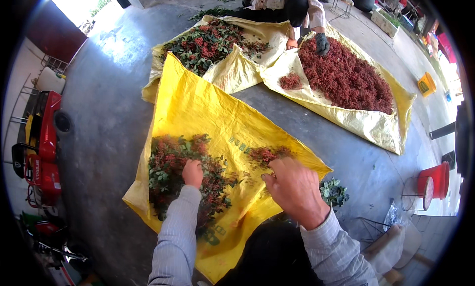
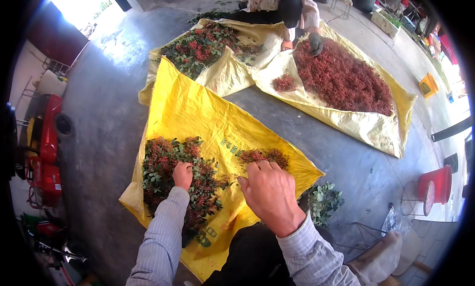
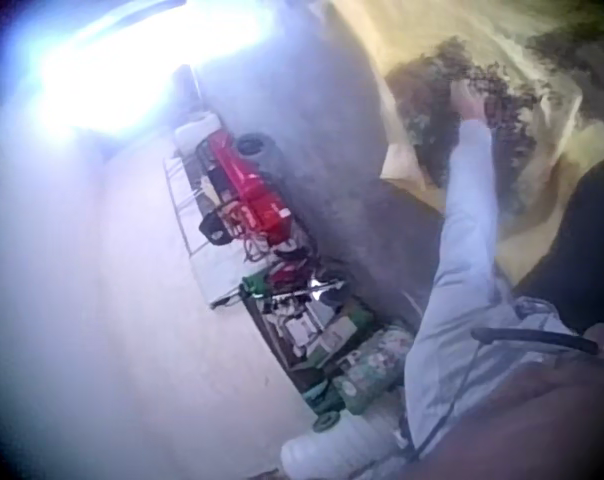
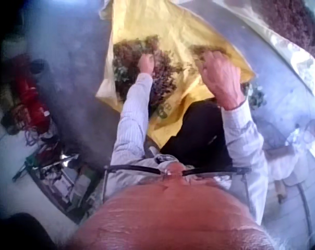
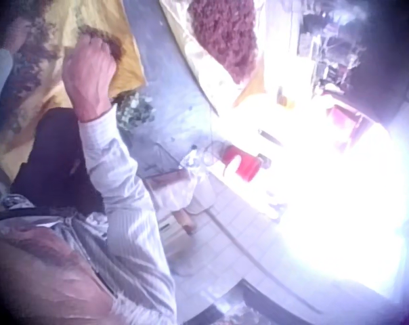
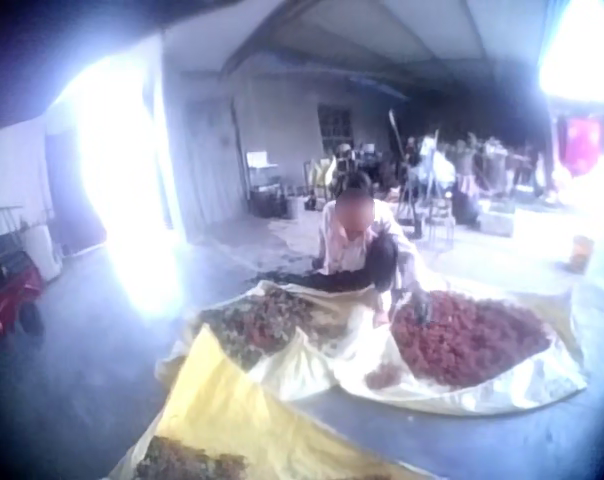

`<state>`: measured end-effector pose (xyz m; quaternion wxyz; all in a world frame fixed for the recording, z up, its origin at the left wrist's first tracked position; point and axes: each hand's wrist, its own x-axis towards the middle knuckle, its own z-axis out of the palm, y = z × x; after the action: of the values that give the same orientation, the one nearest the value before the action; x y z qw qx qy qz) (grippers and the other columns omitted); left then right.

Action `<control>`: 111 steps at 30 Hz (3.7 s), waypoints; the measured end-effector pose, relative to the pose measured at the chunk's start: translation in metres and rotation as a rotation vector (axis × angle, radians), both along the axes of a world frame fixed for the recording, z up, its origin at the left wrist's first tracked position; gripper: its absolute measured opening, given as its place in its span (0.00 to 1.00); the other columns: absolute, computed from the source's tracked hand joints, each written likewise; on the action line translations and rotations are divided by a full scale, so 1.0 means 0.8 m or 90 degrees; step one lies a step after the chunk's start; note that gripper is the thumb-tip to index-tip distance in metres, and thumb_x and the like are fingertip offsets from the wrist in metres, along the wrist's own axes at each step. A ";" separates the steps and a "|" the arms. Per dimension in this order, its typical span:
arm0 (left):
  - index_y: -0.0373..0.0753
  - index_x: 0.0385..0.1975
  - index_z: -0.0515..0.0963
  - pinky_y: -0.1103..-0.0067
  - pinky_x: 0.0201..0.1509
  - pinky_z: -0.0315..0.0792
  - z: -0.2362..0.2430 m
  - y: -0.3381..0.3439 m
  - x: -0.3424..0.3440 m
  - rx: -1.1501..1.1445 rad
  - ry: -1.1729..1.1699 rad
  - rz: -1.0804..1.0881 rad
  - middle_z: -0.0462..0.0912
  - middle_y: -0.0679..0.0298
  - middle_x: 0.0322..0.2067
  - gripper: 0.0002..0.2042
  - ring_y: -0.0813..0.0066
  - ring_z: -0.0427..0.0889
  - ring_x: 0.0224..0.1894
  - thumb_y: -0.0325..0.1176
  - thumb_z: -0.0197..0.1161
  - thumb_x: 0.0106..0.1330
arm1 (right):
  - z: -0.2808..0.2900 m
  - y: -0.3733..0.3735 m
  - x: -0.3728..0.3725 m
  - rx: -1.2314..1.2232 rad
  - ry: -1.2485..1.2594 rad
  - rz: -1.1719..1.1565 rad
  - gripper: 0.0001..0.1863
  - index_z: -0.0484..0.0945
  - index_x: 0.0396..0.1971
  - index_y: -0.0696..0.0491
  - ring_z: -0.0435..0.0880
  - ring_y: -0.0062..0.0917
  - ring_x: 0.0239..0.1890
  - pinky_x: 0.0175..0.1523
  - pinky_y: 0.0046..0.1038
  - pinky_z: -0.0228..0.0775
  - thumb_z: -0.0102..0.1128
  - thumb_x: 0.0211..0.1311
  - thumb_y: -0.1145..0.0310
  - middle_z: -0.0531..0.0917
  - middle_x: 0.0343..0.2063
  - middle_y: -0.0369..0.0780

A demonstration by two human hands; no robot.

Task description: The person picks berries from stems by hand, dropping the fruit into a pile on a yellow cloth on the floor.

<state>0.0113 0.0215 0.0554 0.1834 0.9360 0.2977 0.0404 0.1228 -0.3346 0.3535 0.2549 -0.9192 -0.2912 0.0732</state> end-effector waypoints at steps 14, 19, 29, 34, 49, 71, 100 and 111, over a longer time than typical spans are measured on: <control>0.39 0.50 0.81 0.77 0.41 0.83 0.225 -0.010 -0.108 -0.711 -0.378 0.235 0.87 0.64 0.45 0.07 0.75 0.87 0.42 0.28 0.62 0.77 | 0.005 -0.006 -0.034 0.064 0.037 0.061 0.15 0.84 0.39 0.55 0.88 0.50 0.41 0.46 0.50 0.79 0.64 0.68 0.57 0.88 0.36 0.50; 0.40 0.51 0.80 0.78 0.42 0.82 0.311 -0.069 -0.085 -0.750 -0.412 0.075 0.88 0.64 0.43 0.07 0.76 0.86 0.41 0.27 0.61 0.77 | 0.007 -0.005 -0.037 0.301 0.121 0.057 0.13 0.89 0.42 0.53 0.91 0.46 0.40 0.45 0.44 0.82 0.65 0.70 0.60 0.91 0.38 0.47; 0.38 0.47 0.80 0.82 0.35 0.82 0.428 -0.211 0.003 -0.632 -0.396 -0.119 0.87 0.66 0.38 0.05 0.81 0.85 0.33 0.23 0.59 0.78 | 0.032 -0.032 -0.025 0.571 0.407 -0.015 0.16 0.87 0.47 0.62 0.87 0.21 0.39 0.46 0.27 0.80 0.70 0.71 0.64 0.91 0.39 0.40; 0.36 0.47 0.81 0.80 0.38 0.83 0.420 -0.244 0.031 -0.702 -0.425 -0.130 0.88 0.64 0.41 0.06 0.79 0.86 0.40 0.22 0.58 0.78 | 0.025 -0.049 -0.009 0.675 0.507 -0.060 0.10 0.88 0.45 0.54 0.78 0.10 0.30 0.29 0.16 0.67 0.72 0.69 0.66 0.86 0.32 0.30; 0.36 0.48 0.79 0.79 0.36 0.84 0.380 -0.275 0.077 -0.820 -0.387 -0.110 0.89 0.61 0.40 0.06 0.74 0.89 0.37 0.23 0.57 0.77 | 0.011 -0.077 0.015 0.702 0.510 -0.092 0.07 0.85 0.42 0.53 0.80 0.13 0.35 0.40 0.18 0.73 0.72 0.68 0.71 0.85 0.36 0.31; 0.34 0.45 0.79 0.74 0.40 0.81 0.378 -0.268 0.066 -0.611 -0.330 -0.203 0.87 0.60 0.38 0.05 0.70 0.88 0.39 0.23 0.63 0.73 | 0.005 -0.087 0.011 0.405 0.334 -0.046 0.09 0.87 0.42 0.57 0.87 0.32 0.37 0.43 0.34 0.78 0.68 0.69 0.67 0.88 0.34 0.40; 0.35 0.42 0.75 0.55 0.42 0.77 0.370 -0.317 0.066 -0.235 -0.310 -0.388 0.84 0.42 0.35 0.05 0.35 0.84 0.40 0.25 0.61 0.69 | -0.005 -0.079 -0.004 0.003 -0.067 0.016 0.15 0.85 0.29 0.58 0.89 0.52 0.36 0.40 0.49 0.79 0.64 0.63 0.60 0.87 0.30 0.54; 0.34 0.44 0.75 0.51 0.42 0.76 0.361 -0.330 0.066 -0.192 -0.274 -0.427 0.83 0.40 0.35 0.08 0.33 0.83 0.40 0.26 0.58 0.67 | -0.036 -0.084 0.003 -0.014 -0.077 0.036 0.09 0.87 0.30 0.54 0.90 0.48 0.35 0.38 0.48 0.79 0.64 0.62 0.65 0.89 0.30 0.49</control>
<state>0.0644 -0.2423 0.3442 0.3793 0.9139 -0.0657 0.1286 0.1252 -0.4021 0.3249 0.2243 -0.9162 -0.3310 0.0277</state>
